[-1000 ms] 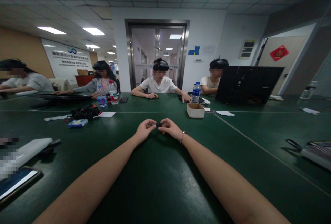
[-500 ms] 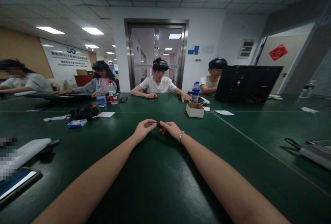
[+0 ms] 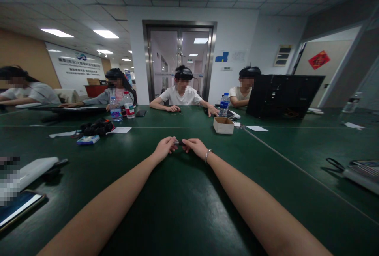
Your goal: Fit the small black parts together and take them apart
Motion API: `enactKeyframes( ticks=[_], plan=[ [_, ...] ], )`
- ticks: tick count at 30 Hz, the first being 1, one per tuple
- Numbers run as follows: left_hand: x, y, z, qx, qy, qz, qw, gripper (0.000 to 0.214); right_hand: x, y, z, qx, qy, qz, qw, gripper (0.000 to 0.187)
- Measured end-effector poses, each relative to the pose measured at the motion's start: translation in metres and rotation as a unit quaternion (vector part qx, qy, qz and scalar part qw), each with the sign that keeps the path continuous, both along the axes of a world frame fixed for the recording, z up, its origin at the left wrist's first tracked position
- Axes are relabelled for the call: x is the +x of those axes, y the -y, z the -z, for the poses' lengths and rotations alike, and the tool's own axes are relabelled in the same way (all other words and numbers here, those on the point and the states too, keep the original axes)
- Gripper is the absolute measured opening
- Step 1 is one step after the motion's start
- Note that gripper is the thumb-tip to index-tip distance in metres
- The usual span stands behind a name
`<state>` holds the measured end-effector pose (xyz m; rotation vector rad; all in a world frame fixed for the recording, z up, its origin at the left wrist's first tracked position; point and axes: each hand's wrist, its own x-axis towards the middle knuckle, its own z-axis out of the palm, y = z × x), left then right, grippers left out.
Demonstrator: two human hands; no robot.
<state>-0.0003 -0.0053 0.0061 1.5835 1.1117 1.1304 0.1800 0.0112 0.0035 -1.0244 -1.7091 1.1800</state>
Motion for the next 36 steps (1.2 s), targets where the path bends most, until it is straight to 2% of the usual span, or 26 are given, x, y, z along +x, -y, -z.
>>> enactKeyframes(
  ticks=[4,8,12,16,18,20,25,28,30,33,36],
  plan=[
    [0.0,-0.0001,0.0005,0.047,0.009,-0.012,0.999,0.045,-0.0005,0.0025,-0.002,0.001,0.002,0.008,1.0,0.041],
    [0.0009,0.0022,-0.0018,0.003,-0.01,-0.01,1.0,0.038,-0.0011,0.0028,-0.0023,0.005,0.005,0.005,1.0,0.04],
    [0.0021,0.0034,-0.0025,0.056,0.003,-0.012,0.998,0.051,-0.0016,0.0017,-0.0015,0.007,0.002,0.003,1.0,0.04],
    [0.0018,0.0011,0.0009,0.017,-0.01,0.019,1.0,0.036,-0.0019,0.0021,-0.0012,0.01,0.008,0.002,1.0,0.04],
    [0.0009,-0.0009,0.0038,0.045,-0.015,0.031,0.998,0.037,-0.002,0.0025,-0.0015,0.012,0.01,0.004,1.0,0.04],
    [-0.0001,-0.0025,0.0059,0.074,-0.014,0.015,0.997,0.047,-0.0022,0.003,-0.0021,0.01,0.011,0.004,1.0,0.04],
    [0.0007,0.0004,0.0029,0.043,-0.026,0.035,0.998,0.032,-0.0028,0.0051,-0.0041,0.007,0.012,0.002,1.0,0.039],
    [0.0024,0.0047,-0.0012,0.069,-0.029,0.012,0.997,0.039,-0.0028,0.006,-0.0047,0.008,0.014,0.004,1.0,0.039],
    [0.0029,0.0058,-0.0019,0.061,-0.03,0.001,0.998,0.038,-0.0027,0.006,-0.0045,0.011,0.021,0.009,1.0,0.04],
    [0.0027,0.0042,0.0003,0.054,-0.038,0.02,0.998,0.03,-0.0026,0.0055,-0.0039,0.013,0.028,0.011,0.999,0.04],
    [0.0021,0.0018,0.003,0.083,-0.04,0.01,0.996,0.037,-0.0027,0.0055,-0.004,0.009,0.026,0.006,1.0,0.039]
  ],
)
